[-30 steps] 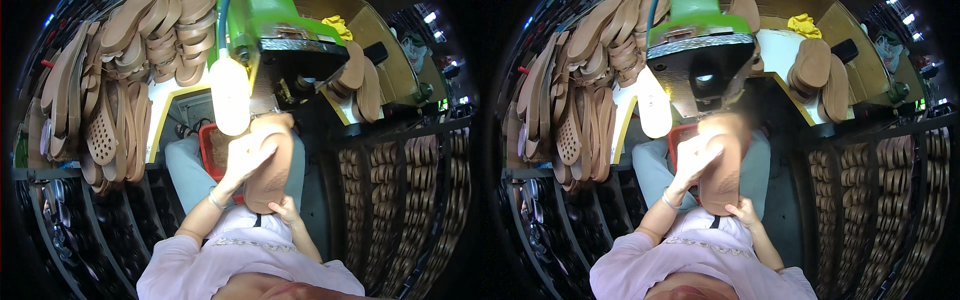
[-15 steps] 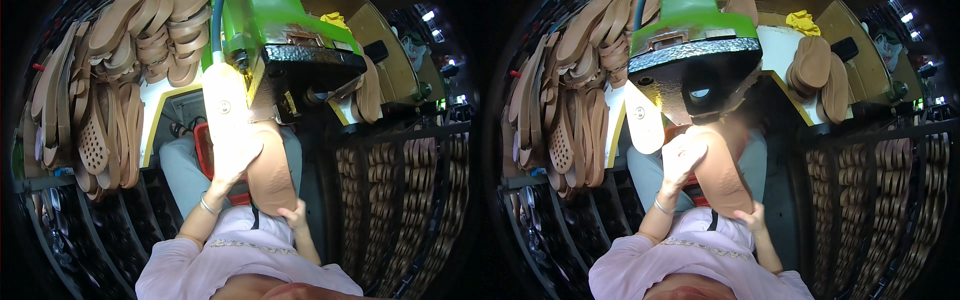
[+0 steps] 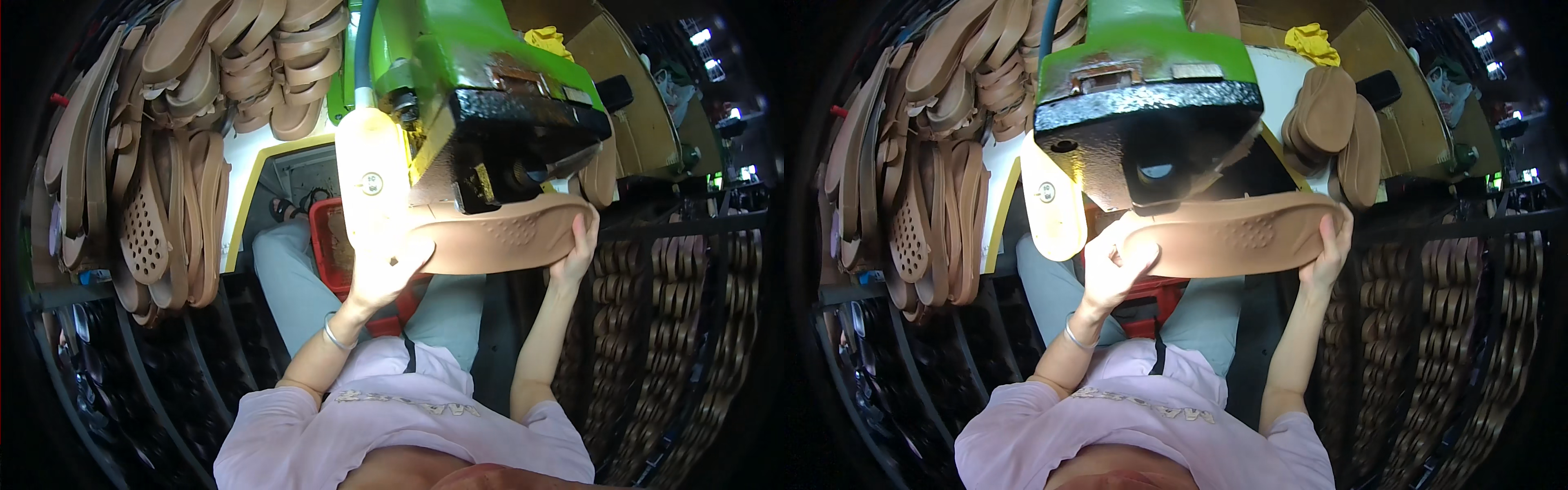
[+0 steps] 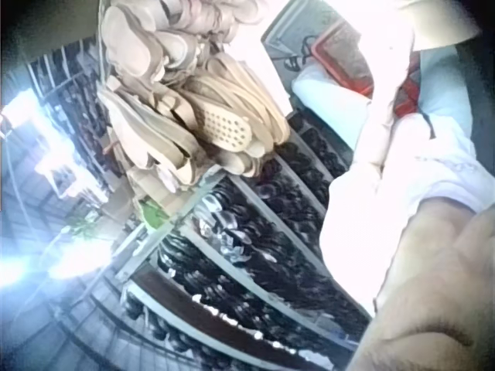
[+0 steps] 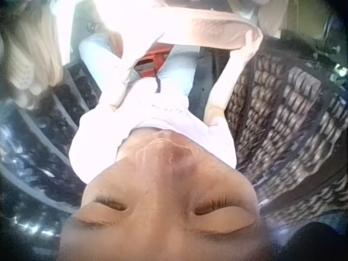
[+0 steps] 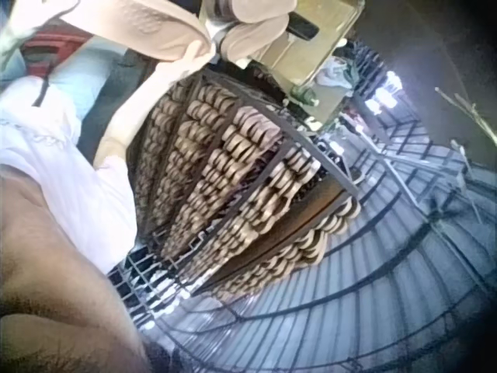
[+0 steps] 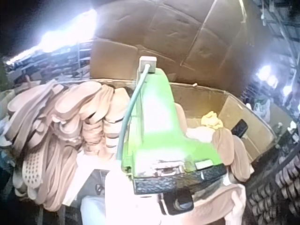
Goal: The person sits on the floor and uses a green grinding machine to smooth the edges of brown sandals. They pick up a sandal, press its edges against the machine's rotating wheel, and then place the finished item on a stack to the right.
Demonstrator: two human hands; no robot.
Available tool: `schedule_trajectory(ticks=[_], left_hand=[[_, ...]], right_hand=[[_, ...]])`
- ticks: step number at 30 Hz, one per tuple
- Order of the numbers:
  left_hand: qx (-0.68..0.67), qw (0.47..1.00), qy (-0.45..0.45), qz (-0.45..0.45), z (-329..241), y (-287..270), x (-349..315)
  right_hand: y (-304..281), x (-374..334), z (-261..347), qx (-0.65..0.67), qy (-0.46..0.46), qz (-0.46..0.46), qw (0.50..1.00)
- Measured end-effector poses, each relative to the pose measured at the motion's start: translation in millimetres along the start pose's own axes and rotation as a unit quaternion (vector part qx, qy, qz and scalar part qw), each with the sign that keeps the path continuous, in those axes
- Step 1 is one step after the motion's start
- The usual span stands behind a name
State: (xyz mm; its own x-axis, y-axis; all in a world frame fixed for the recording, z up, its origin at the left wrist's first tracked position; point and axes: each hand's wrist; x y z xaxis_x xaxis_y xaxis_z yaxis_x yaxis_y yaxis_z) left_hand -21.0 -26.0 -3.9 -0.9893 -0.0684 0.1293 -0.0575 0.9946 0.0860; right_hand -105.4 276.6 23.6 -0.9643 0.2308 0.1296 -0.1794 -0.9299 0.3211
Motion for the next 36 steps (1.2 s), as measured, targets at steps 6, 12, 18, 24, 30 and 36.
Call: schedule_trajectory(ticks=[6,12,18,24,30,36], left_hand=[[-0.079,0.995,-0.013,-0.062,-11.2,-1.9,-8.7],[-0.023,0.996,-0.038,-0.079,-30.8,-27.5,-23.4],[-0.080,0.983,-0.094,-0.133,-27.7,-63.2,-52.0],[-0.125,0.965,-0.113,-0.202,-20.5,-88.2,-88.1],[-0.192,0.935,-0.174,-0.242,-3.0,-93.2,-127.4],[-0.123,0.951,-0.279,-0.039,29.1,-103.9,-141.1]], right_hand=[[28.8,45.7,-16.2,0.033,0.058,0.094,0.993],[37.4,46.9,-47.3,0.147,0.126,0.127,0.973],[66.8,8.2,-58.5,0.128,0.149,0.076,0.977],[100.6,-31.5,-57.1,0.105,0.102,0.174,0.974],[136.0,-57.7,-53.5,0.062,0.080,0.208,0.973],[130.8,-55.2,-66.8,-0.052,0.088,0.265,0.959]])
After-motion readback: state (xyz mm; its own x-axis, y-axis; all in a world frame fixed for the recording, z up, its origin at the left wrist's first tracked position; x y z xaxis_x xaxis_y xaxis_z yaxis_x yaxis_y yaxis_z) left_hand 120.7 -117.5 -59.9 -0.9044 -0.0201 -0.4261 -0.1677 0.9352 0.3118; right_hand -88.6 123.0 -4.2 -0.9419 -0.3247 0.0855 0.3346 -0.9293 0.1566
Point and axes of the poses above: each hand's wrist, its own x-axis towards the middle knuckle, its own y-axis out of the palm, z = x × y
